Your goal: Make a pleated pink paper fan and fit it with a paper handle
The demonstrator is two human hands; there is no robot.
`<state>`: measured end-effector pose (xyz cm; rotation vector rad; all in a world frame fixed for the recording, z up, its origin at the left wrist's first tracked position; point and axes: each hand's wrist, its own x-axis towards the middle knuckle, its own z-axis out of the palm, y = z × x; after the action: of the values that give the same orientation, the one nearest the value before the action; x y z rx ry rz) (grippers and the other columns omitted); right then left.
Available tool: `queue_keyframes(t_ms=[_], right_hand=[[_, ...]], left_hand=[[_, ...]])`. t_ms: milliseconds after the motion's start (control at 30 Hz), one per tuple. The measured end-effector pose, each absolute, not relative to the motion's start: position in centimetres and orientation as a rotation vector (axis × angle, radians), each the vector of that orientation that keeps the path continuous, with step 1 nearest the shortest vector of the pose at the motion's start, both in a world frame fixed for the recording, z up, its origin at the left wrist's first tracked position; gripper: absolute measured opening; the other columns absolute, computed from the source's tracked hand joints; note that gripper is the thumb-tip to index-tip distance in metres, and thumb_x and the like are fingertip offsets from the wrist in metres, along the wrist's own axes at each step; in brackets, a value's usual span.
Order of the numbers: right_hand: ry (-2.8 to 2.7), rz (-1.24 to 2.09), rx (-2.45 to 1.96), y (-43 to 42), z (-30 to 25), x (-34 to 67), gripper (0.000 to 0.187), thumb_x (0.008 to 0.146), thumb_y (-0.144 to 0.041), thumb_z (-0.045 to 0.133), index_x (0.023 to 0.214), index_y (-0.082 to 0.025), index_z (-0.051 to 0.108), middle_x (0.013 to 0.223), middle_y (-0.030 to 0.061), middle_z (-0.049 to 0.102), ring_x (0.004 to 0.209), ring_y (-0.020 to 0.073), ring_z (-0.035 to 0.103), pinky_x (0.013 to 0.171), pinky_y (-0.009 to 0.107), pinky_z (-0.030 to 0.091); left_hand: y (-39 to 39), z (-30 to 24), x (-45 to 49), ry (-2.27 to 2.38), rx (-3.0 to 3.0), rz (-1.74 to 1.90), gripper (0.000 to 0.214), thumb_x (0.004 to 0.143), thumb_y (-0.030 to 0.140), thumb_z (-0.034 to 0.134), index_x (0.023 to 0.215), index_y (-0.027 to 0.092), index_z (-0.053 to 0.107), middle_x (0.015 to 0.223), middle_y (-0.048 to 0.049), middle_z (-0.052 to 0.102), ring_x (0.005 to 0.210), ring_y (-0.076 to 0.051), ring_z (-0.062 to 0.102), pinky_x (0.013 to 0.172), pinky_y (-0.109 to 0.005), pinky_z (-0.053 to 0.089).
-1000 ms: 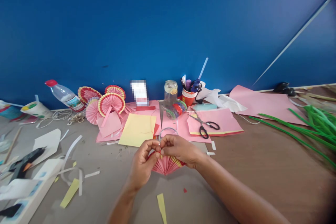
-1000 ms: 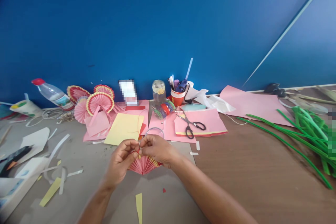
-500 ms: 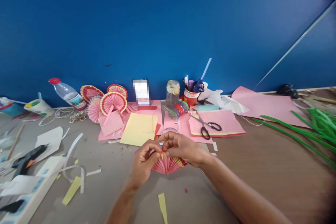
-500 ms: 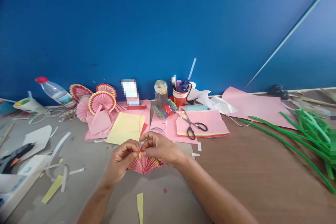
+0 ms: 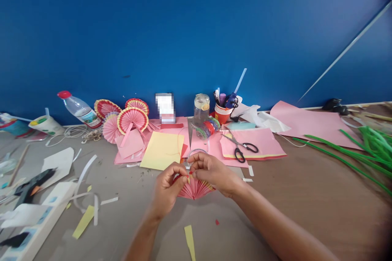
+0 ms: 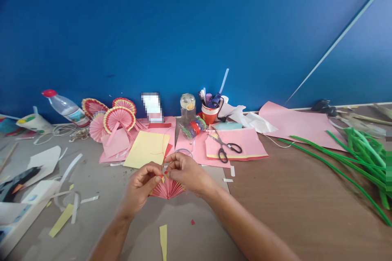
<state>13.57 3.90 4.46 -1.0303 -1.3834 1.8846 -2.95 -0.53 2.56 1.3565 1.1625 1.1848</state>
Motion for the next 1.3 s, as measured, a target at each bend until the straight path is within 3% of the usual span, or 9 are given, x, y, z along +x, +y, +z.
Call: queue_keyframes(t_ms=[233,1000,1200,1300], right_hand=[[-1.434,1.84,-1.066,3.6,4.3,13.4,0.031,0.066,-0.014,0.056,0.096,-0.019,0.051,0.068,-0.0052,0.053,0.054,0.0074,0.043,0.047,0.019,0.029],[-1.506,1.575,-1.054,2.6,4.1,12.9,0.027,0.073,-0.015,0.055,0.1,-0.019,0.051,0.076,-0.0022,0.059,0.07,0.0116,0.054,0.067,0.026,0.04],[-1.444,1.662,-1.027,3.1,4.2,13.0,0.024,0.071,-0.013,0.054,0.094,-0.018,0.051,0.068,-0.0047,0.052,0.063,0.0101,0.049,0.059,0.023,0.037],[-1.4,1.712,-1.017,3.3,4.2,13.1,0.024,0.071,-0.015,0.055,0.094,-0.018,0.052,0.068,-0.0046,0.051,0.064,0.0101,0.049,0.06,0.024,0.037]], left_hand=[[-0.6,2.8,-2.8,1.25,1.28,1.132,0.015,0.075,0.029,0.063,0.083,0.017,0.059,0.078,-0.0018,0.057,0.071,-0.014,0.052,0.066,-0.025,0.043],[-0.2,3.0,-2.4,1.284,1.252,1.142,0.011,0.074,0.024,0.062,0.083,0.018,0.059,0.077,0.0003,0.058,0.07,-0.013,0.052,0.065,-0.023,0.042],[-0.3,2.4,-2.9,1.208,1.349,1.181,0.02,0.08,0.023,0.059,0.1,0.023,0.061,0.081,0.0006,0.055,0.072,-0.013,0.051,0.068,-0.024,0.042],[-0.3,2.5,-3.3,1.15,1.455,1.187,0.018,0.083,0.023,0.056,0.099,0.023,0.064,0.083,-0.0008,0.055,0.075,-0.013,0.052,0.07,-0.025,0.041]])
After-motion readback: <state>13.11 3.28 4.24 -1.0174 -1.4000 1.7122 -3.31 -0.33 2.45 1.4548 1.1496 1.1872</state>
